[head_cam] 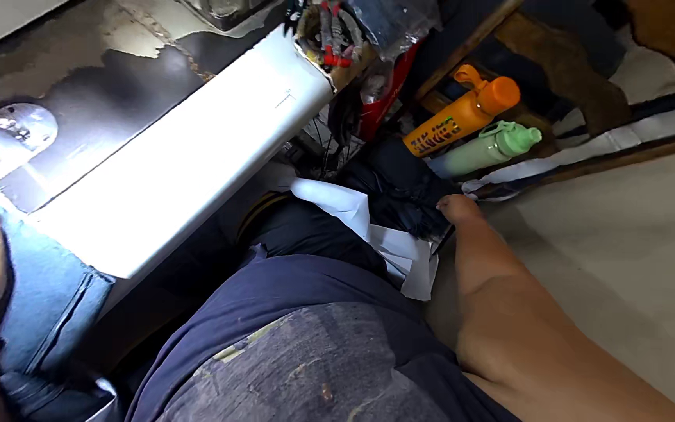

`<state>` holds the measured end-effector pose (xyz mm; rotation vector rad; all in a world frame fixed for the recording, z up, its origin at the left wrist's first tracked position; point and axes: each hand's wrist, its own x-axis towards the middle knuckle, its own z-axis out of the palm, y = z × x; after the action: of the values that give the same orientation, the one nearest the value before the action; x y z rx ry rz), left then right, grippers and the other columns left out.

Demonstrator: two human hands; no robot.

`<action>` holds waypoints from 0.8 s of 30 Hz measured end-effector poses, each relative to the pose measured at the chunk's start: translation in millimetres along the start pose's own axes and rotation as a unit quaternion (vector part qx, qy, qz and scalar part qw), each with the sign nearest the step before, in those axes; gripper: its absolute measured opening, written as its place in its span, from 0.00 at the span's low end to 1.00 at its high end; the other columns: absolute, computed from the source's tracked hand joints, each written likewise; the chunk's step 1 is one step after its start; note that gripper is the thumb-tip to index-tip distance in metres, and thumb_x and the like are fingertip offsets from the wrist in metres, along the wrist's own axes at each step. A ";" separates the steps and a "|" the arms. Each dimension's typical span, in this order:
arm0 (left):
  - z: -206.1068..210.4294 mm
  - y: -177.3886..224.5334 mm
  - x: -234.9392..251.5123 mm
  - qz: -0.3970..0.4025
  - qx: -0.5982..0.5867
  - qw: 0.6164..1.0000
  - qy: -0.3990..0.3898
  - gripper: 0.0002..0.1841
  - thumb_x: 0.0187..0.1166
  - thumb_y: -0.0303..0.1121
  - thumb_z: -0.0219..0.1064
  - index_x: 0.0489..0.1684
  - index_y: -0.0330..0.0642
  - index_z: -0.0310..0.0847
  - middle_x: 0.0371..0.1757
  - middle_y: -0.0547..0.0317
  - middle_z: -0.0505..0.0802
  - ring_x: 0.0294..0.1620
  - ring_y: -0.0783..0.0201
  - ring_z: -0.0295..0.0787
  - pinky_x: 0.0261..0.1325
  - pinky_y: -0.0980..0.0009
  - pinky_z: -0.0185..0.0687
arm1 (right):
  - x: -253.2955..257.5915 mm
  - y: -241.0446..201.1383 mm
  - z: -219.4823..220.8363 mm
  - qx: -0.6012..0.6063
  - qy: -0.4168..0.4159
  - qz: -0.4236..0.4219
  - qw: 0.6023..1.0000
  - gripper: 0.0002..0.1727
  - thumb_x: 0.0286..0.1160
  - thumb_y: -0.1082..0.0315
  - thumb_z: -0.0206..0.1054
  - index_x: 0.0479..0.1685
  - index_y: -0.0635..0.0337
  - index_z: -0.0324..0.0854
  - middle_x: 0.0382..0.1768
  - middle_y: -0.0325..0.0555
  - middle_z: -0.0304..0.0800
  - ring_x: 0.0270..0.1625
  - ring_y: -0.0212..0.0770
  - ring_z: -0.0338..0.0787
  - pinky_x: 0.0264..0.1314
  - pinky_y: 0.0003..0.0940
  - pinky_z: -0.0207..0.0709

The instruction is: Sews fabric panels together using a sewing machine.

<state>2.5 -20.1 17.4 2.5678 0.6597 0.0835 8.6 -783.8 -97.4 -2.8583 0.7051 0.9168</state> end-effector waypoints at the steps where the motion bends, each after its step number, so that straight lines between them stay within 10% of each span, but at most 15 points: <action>1: -6.3 16.2 -6.1 0.045 0.021 0.999 0.017 0.30 0.96 0.45 0.41 0.86 0.33 0.65 0.85 0.32 0.73 0.89 0.38 0.64 0.89 0.43 0.53 | -8.5 -5.9 -8.4 -0.021 -0.016 0.009 1.000 0.14 0.86 0.67 0.62 0.53 0.68 0.89 0.59 0.71 0.89 0.67 0.72 0.86 0.69 0.75 0.72; 6: -21.2 21.0 10.6 0.192 0.169 0.965 0.065 0.35 0.89 0.58 0.37 0.91 0.54 0.63 0.91 0.39 0.66 0.90 0.29 0.56 0.78 0.20 0.49 | -32.8 -68.2 -96.8 0.001 -0.156 0.031 0.987 0.17 0.87 0.69 0.60 0.60 0.79 0.80 0.62 0.79 0.82 0.68 0.73 0.82 0.68 0.74 0.72; 12: -23.9 51.6 -3.9 0.116 0.163 0.980 0.025 0.32 0.92 0.55 0.38 0.96 0.63 0.54 0.95 0.50 0.60 0.96 0.36 0.45 0.83 0.18 0.33 | -130.6 -256.7 -199.6 0.114 0.177 -0.269 0.940 0.22 0.90 0.63 0.49 0.53 0.78 0.80 0.54 0.83 0.82 0.62 0.81 0.82 0.57 0.84 0.67; 17: -22.9 59.8 -21.0 0.110 0.161 0.981 0.007 0.31 0.91 0.54 0.40 0.95 0.64 0.55 0.96 0.55 0.59 0.97 0.39 0.43 0.83 0.19 0.32 | -207.6 -406.2 -123.5 0.056 0.264 -0.487 0.831 0.22 0.80 0.61 0.64 0.66 0.66 0.82 0.62 0.72 0.82 0.69 0.77 0.78 0.58 0.74 0.73; 24: -30.2 57.0 -1.7 0.163 0.138 0.976 0.034 0.31 0.86 0.53 0.51 0.86 0.53 0.71 0.87 0.47 0.73 0.88 0.39 0.64 0.82 0.30 0.49 | -185.9 -404.7 -99.6 0.177 0.234 -0.679 0.673 0.19 0.71 0.71 0.66 0.58 0.73 0.85 0.63 0.63 0.90 0.71 0.60 0.87 0.78 0.53 0.75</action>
<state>20.7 -51.3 70.9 2.9332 0.2813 0.2011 107.0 -365.4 56.2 -2.2036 -1.0853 -0.2024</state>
